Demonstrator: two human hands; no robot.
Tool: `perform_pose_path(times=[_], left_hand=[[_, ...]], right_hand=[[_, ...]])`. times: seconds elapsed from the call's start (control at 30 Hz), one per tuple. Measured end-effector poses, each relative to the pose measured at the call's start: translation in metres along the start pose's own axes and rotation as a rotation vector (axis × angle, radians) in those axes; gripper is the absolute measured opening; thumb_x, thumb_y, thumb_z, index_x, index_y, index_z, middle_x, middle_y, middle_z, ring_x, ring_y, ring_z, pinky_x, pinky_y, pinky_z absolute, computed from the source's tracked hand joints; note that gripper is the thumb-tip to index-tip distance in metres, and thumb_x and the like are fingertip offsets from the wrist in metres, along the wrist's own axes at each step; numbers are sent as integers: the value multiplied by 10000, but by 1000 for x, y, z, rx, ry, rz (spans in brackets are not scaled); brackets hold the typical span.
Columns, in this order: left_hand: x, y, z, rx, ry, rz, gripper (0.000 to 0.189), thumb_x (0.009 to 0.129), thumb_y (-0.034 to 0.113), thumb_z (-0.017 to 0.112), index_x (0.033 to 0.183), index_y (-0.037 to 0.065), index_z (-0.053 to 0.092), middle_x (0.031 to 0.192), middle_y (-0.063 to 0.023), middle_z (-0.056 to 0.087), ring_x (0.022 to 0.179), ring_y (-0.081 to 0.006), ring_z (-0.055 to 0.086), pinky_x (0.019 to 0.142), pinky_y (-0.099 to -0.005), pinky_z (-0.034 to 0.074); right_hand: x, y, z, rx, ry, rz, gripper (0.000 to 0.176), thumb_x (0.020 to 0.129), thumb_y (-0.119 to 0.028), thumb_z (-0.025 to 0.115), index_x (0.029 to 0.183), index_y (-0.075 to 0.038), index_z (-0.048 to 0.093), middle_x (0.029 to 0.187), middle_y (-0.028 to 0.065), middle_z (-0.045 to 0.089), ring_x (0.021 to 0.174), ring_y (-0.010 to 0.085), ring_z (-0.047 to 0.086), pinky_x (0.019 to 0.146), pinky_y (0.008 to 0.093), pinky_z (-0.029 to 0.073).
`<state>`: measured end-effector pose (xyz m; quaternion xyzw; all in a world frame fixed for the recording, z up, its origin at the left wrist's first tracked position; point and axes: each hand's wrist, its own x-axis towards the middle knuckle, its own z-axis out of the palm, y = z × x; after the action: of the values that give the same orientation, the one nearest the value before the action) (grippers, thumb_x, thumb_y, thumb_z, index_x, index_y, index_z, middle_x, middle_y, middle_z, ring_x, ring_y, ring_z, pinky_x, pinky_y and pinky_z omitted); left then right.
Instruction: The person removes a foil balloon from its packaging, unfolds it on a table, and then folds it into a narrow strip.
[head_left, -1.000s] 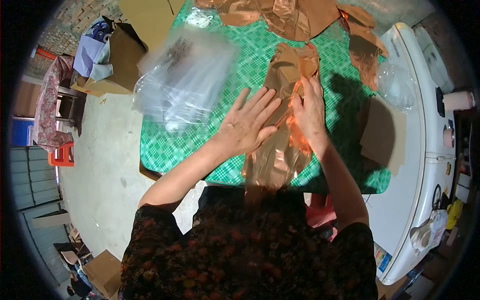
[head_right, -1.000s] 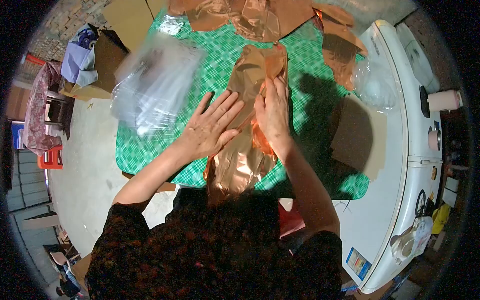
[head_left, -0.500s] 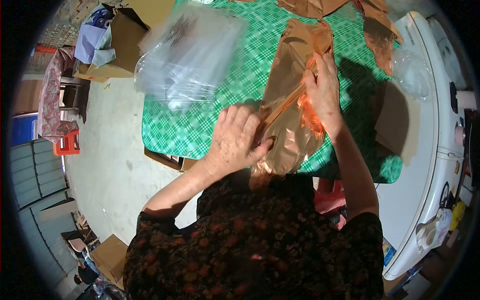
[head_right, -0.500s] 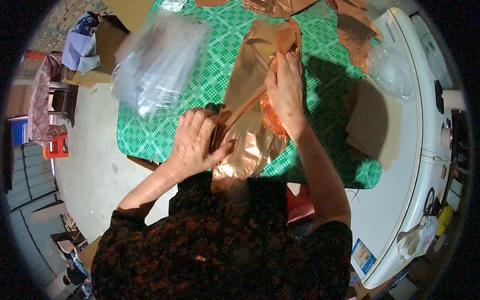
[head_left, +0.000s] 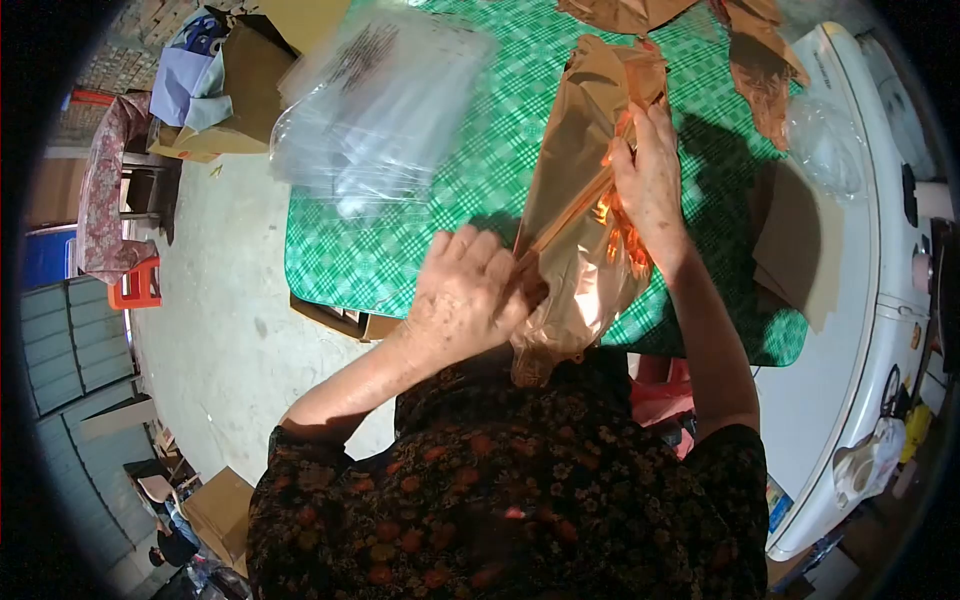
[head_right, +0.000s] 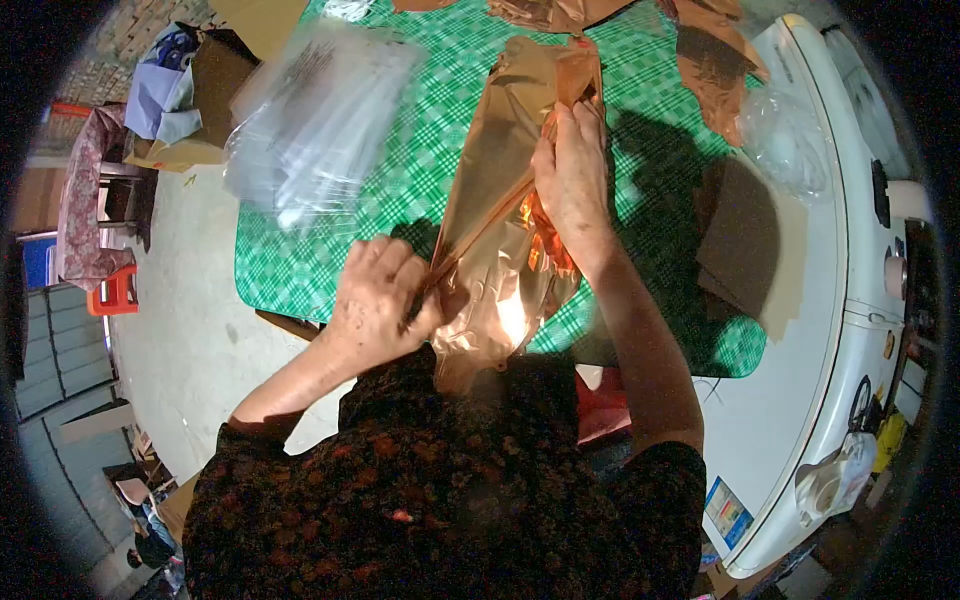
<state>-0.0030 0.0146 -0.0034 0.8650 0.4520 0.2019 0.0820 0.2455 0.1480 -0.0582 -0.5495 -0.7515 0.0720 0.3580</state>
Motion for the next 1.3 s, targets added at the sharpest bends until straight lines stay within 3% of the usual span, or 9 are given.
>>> perform_pose_path(times=[0.1, 0.13, 0.23, 0.33, 0.43, 0.47, 0.8, 1.0, 1.3], left_hand=[[29, -8, -5, -35, 160, 28, 201, 822, 179, 696, 914, 28, 600, 895, -127, 562, 837, -311, 541, 730, -454, 420], [42, -9, -6, -80, 183, 36, 218, 875, 169, 666, 1009, 6, 607, 1041, -155, 623, 992, -361, 604, 854, -485, 473], [81, -18, 15, -57, 244, 124, 441, 912, 220, 661, 1281, -10, 586, 1325, -194, 593, 1301, -368, 535, 1099, -488, 417], [94, -21, 44, -9, 112, 177, 630, 1003, 364, 569, 1511, 14, 440, 1560, -196, 437, 1486, -359, 363, 1246, -499, 247], [85, -22, 63, 12, -62, 136, 716, 1026, 440, 513, 1603, 63, 320, 1649, -176, 320, 1551, -331, 256, 1280, -507, 142], [84, -23, 59, 40, -85, 141, 721, 1034, 511, 463, 1588, 64, 348, 1645, -178, 324, 1552, -333, 247, 1278, -513, 128], [73, -25, 51, 126, -119, 163, 731, 1028, 586, 421, 1598, 131, 363, 1651, -176, 314, 1556, -352, 231, 1262, -552, 153], [99, -20, 43, 25, 36, 146, 678, 1030, 505, 483, 1571, 103, 406, 1616, -205, 354, 1532, -373, 263, 1264, -519, 167], [107, -31, 69, 119, -38, 96, 670, 1036, 478, 474, 1575, 91, 386, 1646, -229, 289, 1548, -398, 223, 1270, -521, 158]], right_hand=[[1, 1, -1, 1, -11, -9, 441, 933, -76, 615, 1337, 77, 526, 1360, 284, 531, 1326, 470, 465, 1134, 501, 378], [2, 0, -2, 12, -25, -3, 444, 930, -74, 617, 1337, 78, 525, 1361, 286, 530, 1326, 471, 466, 1133, 501, 380], [2, 1, -2, 1, -24, -7, 461, 926, -75, 620, 1348, 79, 519, 1391, 296, 517, 1348, 473, 453, 1147, 498, 373], [-1, 4, 0, 2, -2, -28, 466, 925, -81, 622, 1351, 79, 521, 1412, 301, 506, 1366, 474, 442, 1161, 498, 365], [2, -1, 1, -13, 92, -113, 381, 875, -14, 607, 1236, 91, 549, 1215, 274, 557, 1188, 455, 515, 1053, 517, 420], [0, -1, 0, -2, -10, 29, 452, 918, -63, 620, 1341, 74, 535, 1402, 287, 515, 1350, 464, 458, 1146, 489, 384], [-2, 3, 4, -2, 29, 18, 466, 922, -52, 608, 1364, 60, 512, 1385, 252, 514, 1302, 439, 479, 1112, 475, 404], [-3, 1, 0, -5, 10, -6, 478, 909, -34, 609, 1367, 60, 506, 1380, 250, 513, 1303, 439, 474, 1114, 475, 403], [-2, -2, -1, 54, 63, 47, 447, 935, -40, 587, 1365, 60, 516, 1359, 254, 522, 1253, 421, 525, 1061, 456, 446]])
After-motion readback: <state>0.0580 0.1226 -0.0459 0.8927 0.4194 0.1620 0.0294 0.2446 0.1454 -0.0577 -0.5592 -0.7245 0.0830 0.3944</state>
